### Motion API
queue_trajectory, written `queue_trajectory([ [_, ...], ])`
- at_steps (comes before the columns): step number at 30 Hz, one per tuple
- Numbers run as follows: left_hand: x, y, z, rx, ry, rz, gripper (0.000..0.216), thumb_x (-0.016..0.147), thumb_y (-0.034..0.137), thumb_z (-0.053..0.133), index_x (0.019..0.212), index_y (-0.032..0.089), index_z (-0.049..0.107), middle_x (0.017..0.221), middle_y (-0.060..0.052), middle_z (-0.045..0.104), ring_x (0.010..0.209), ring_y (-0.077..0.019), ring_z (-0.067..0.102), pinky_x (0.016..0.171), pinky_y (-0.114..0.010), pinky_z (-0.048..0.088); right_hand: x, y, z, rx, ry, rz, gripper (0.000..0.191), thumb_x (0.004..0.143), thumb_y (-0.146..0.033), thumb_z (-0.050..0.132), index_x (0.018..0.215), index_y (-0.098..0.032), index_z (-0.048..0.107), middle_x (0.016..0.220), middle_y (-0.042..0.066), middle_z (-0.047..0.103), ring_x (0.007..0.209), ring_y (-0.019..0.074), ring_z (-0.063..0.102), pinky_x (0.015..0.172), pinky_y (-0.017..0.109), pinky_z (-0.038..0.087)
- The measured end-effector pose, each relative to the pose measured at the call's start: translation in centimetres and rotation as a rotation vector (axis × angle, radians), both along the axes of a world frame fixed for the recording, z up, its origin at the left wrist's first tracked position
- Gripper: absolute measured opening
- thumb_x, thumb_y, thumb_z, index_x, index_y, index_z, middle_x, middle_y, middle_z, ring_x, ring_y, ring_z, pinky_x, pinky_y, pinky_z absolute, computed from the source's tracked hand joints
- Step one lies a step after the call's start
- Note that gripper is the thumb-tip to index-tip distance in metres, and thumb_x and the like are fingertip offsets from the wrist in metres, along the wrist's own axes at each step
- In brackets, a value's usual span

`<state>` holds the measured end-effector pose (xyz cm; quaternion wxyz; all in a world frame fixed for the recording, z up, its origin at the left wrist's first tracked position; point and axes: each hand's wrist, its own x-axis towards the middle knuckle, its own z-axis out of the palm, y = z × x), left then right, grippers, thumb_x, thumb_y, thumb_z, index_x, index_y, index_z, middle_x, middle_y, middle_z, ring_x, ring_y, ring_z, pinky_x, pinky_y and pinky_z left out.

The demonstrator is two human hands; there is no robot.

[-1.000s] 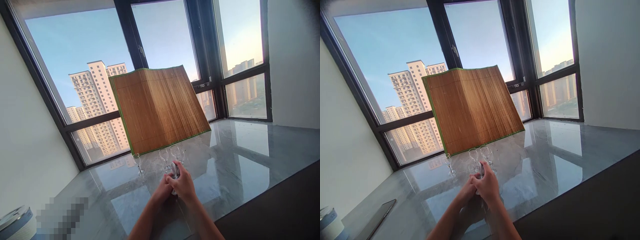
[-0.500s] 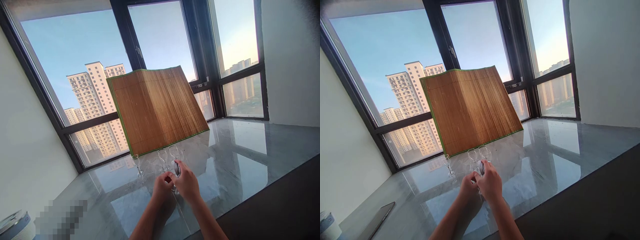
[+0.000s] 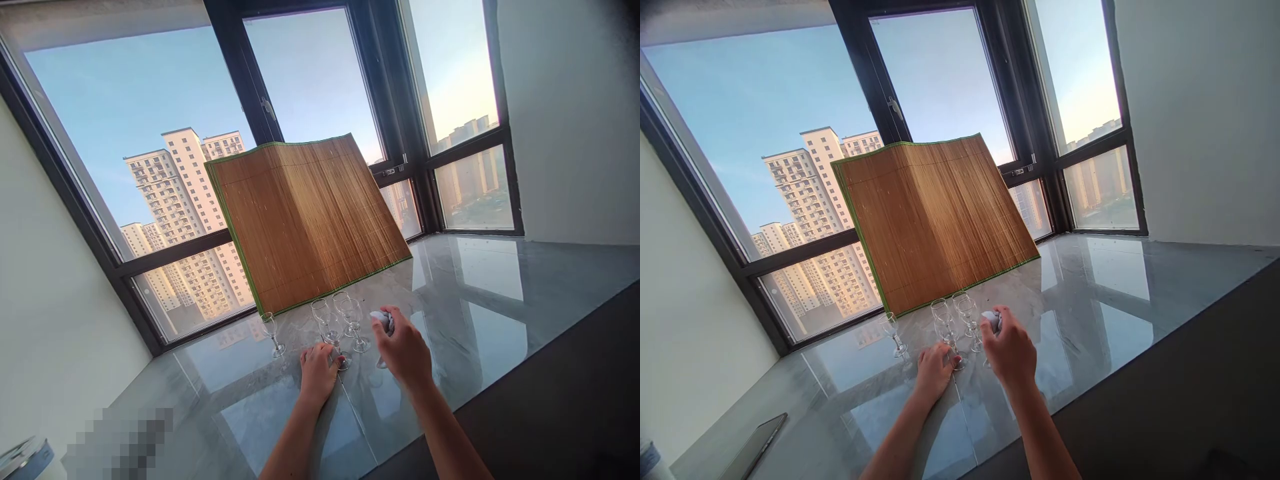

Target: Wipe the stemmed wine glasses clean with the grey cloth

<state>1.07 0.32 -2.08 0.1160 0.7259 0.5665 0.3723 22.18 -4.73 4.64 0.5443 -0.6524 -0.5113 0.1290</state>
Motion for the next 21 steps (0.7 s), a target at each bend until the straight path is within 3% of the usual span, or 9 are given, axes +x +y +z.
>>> queue_trajectory([
  [4,-0.6,-0.1,0.5,-0.027,0.051,-0.055,0.016,0.078,0.031,0.068,0.093,0.028,0.072,0.109,-0.005,0.069,0.115,-0.0295,0.055,0.113,-0.048,0.020,0.6,1.4,-2.5,-0.062,-0.216,0.088,0.045,0.097,-0.029,0.026,0.127,-0.011,0.055,0.127,0.017,0.060,0.121,0.0258,0.053,0.103,0.039,0.036],
  [6,-1.0,0.0,0.6,-0.028,0.079,-0.072,0.020,0.078,0.028,0.067,0.098,0.028,0.072,0.113,-0.006,0.069,0.117,-0.0296,0.055,0.113,-0.048,0.020,0.4,1.8,-3.6,-0.099,-0.349,0.136,0.046,0.094,-0.019,0.027,0.130,-0.008,0.054,0.132,0.019,0.056,0.124,0.0272,0.049,0.105,0.041,0.034],
  [9,-1.2,0.1,0.5,-0.012,0.106,-0.082,0.024,0.080,0.028,0.064,0.103,0.028,0.072,0.116,-0.007,0.068,0.118,-0.0301,0.055,0.112,-0.048,0.021,-0.2,1.9,-4.5,-0.249,-0.424,0.055,0.050,0.090,-0.017,0.036,0.137,-0.015,0.052,0.135,0.020,0.052,0.124,0.0317,0.047,0.101,0.047,0.037],
  [12,-1.1,0.3,0.4,-0.010,0.088,-0.087,0.024,0.080,0.028,0.064,0.103,0.028,0.072,0.116,-0.007,0.069,0.119,-0.0297,0.055,0.112,-0.047,0.022,-0.9,1.7,-4.8,-0.348,-0.510,-0.070,0.053,0.086,-0.020,0.044,0.138,-0.026,0.054,0.145,0.016,0.044,0.137,0.0388,0.032,0.104,0.063,0.028],
  [15,-0.9,0.3,0.3,-0.027,0.041,-0.094,0.023,0.080,0.028,0.064,0.101,0.028,0.072,0.117,-0.007,0.069,0.119,-0.0291,0.055,0.113,-0.047,0.021,-1.3,1.4,-4.7,-0.469,-0.570,0.010,0.056,0.084,-0.023,0.048,0.139,-0.033,0.052,0.155,0.011,0.034,0.144,0.0409,0.018,0.101,0.075,0.018],
  [18,-0.7,0.2,0.2,-0.025,0.001,-0.082,0.022,0.078,0.028,0.065,0.099,0.029,0.073,0.116,-0.007,0.069,0.120,-0.0300,0.054,0.113,-0.047,0.020,-1.3,0.8,-4.1,-0.606,-0.588,0.148,0.065,0.082,-0.016,0.046,0.145,-0.033,0.044,0.158,0.009,0.029,0.143,0.0403,0.021,0.096,0.077,0.025],
  [21,-0.6,0.2,0.2,0.009,-0.008,-0.051,0.025,0.076,0.027,0.067,0.100,0.028,0.072,0.114,-0.007,0.070,0.117,-0.0306,0.055,0.111,-0.047,0.023,-0.9,0.1,-3.3,-0.584,-0.635,0.214,0.067,0.081,-0.009,0.044,0.145,-0.028,0.045,0.152,0.014,0.038,0.135,0.0391,0.037,0.092,0.067,0.040],
])
